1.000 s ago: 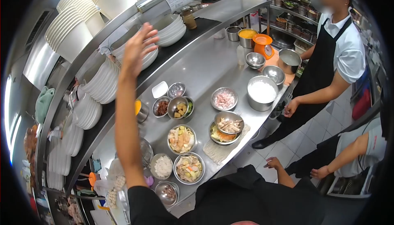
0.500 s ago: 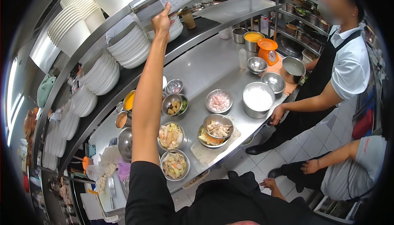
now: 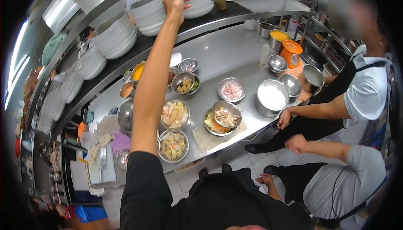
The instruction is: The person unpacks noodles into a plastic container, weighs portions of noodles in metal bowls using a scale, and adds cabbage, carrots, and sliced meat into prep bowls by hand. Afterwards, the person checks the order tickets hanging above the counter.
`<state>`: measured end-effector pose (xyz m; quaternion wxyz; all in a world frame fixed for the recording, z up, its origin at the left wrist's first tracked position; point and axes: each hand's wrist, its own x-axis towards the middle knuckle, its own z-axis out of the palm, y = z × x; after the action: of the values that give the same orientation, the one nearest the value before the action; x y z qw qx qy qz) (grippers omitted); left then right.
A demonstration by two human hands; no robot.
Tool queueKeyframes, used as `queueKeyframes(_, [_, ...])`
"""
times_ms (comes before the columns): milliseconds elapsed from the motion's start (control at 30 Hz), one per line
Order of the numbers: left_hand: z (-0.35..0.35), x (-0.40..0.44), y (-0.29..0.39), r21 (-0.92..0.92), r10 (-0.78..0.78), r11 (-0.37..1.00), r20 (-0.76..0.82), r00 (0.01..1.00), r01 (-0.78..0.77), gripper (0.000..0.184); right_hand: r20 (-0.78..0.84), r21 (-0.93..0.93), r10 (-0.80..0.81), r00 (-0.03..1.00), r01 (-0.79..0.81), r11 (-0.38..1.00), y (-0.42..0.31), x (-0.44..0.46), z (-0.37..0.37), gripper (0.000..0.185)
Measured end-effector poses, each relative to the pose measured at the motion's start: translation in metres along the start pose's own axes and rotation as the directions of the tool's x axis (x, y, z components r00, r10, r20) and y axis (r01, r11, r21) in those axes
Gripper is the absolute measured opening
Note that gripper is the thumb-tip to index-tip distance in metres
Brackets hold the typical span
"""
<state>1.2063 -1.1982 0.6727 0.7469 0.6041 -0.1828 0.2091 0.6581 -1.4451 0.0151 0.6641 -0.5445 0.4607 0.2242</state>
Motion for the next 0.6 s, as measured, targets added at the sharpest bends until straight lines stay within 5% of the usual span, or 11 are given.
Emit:
queueKeyframes(67, [-0.001,-0.010,0.010,0.022,-0.098,0.995,0.145,0.984,0.096,0.063,0.022,0.008,-0.002,1.000,0.001,1.000,0.003,0.002,-0.002,0.039])
queueKeyframes(133, [0.007,-0.021,0.006,-0.152,-0.332,0.929,0.063,0.941,0.338,0.081,0.064,-0.077,0.005,0.998,0.000,0.997,0.004,0.013,-0.004,0.027])
queueKeyframes(200, [0.022,-0.043,-0.004,-0.207,-0.375,0.892,0.154,0.914,0.401,0.094,0.048,-0.067,-0.017,0.999,0.021,0.998,0.001,0.019,0.000,0.024])
queueKeyframes(267, [0.046,-0.047,-0.011,-0.191,-0.362,0.888,0.273,0.892,0.419,0.092,0.038,-0.071,-0.031,0.999,0.034,0.997,0.000,0.026,0.007,0.023])
queueKeyframes(333, [0.080,-0.040,-0.010,-0.157,-0.210,0.956,0.217,0.953,0.246,0.073,0.055,-0.024,-0.047,0.997,0.048,0.999,0.000,0.033,0.011,0.024])
queueKeyframes(467, [0.118,-0.002,-0.019,-0.191,-0.219,0.956,0.044,0.975,0.223,0.066,0.063,0.126,-0.107,0.992,0.099,0.987,0.004,0.045,0.023,0.019])
queueKeyframes(533, [0.122,0.012,-0.038,-0.143,-0.130,0.979,0.111,0.985,0.145,0.039,-0.121,-0.078,-0.198,0.973,0.189,0.979,0.007,0.061,0.041,0.022])
queueKeyframes(567, [0.122,-0.002,-0.031,-0.065,-0.005,0.998,-0.026,1.000,0.003,0.028,-0.118,-0.091,-0.200,0.973,0.190,0.978,-0.001,0.056,0.052,0.022])
queueKeyframes(600, [0.111,-0.014,-0.025,0.037,-0.001,0.999,0.021,1.000,0.000,0.035,-0.191,-0.036,-0.188,0.963,0.185,0.982,-0.008,0.050,0.060,0.024])
